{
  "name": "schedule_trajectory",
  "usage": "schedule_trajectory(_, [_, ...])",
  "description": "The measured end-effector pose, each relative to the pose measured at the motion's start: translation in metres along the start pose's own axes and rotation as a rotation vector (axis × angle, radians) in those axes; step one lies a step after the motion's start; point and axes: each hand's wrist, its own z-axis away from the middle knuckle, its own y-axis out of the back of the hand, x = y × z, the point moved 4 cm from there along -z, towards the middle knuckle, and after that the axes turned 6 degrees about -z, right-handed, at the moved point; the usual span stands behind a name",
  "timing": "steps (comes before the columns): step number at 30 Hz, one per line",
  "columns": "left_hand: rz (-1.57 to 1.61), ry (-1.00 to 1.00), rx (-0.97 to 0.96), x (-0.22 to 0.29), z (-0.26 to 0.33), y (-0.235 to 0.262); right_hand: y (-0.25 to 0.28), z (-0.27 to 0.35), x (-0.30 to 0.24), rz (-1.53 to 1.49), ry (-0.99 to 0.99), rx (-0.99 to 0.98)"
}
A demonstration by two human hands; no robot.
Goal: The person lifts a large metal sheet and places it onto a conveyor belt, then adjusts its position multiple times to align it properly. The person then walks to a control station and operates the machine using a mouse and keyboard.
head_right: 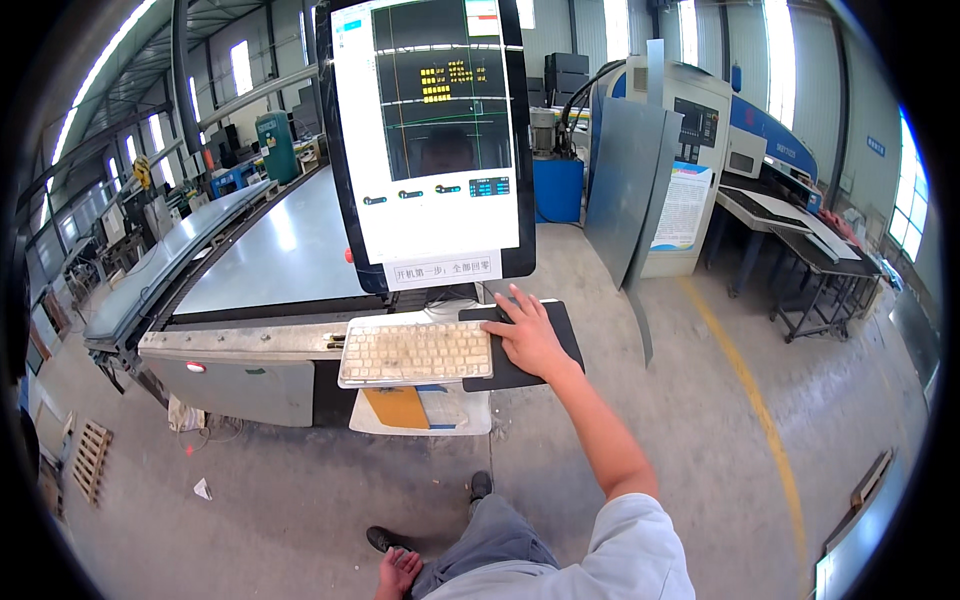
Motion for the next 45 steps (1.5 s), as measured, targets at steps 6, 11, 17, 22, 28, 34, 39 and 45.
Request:
schedule_trajectory(6, [-0.016,-0.018,0.009,-0.001,0.003,0.000,-0.002,0.001,0.002,-0.010,-0.026,-0.010])
schedule_trajectory(11, [-0.019,-0.018,-0.005,-0.001,0.003,0.001,-0.001,0.001,0.000,-0.004,-0.015,0.005])
schedule_trajectory(17, [-0.025,-0.018,0.003,0.000,0.003,0.001,0.000,0.000,0.001,-0.022,-0.009,0.034])
schedule_trajectory(22, [-0.015,-0.016,-0.002,-0.002,0.003,0.001,-0.001,-0.002,0.002,-0.018,-0.044,-0.022])
schedule_trajectory(28, [-0.002,-0.006,-0.011,-0.002,0.002,0.005,0.002,-0.006,-0.002,0.006,-0.028,-0.020])
schedule_trajectory(34, [-0.021,-0.022,-0.047,0.001,0.006,-0.002,0.002,-0.007,0.004,-0.055,-0.035,-0.020])
schedule_trajectory(39, [0.005,-0.011,-0.014,0.001,0.003,-0.001,0.005,-0.009,0.004,-0.062,-0.074,-0.015])
schedule_trajectory(45, [0.023,-0.016,0.004,0.000,0.001,0.001,0.005,-0.003,0.015,-0.200,-0.258,0.029])
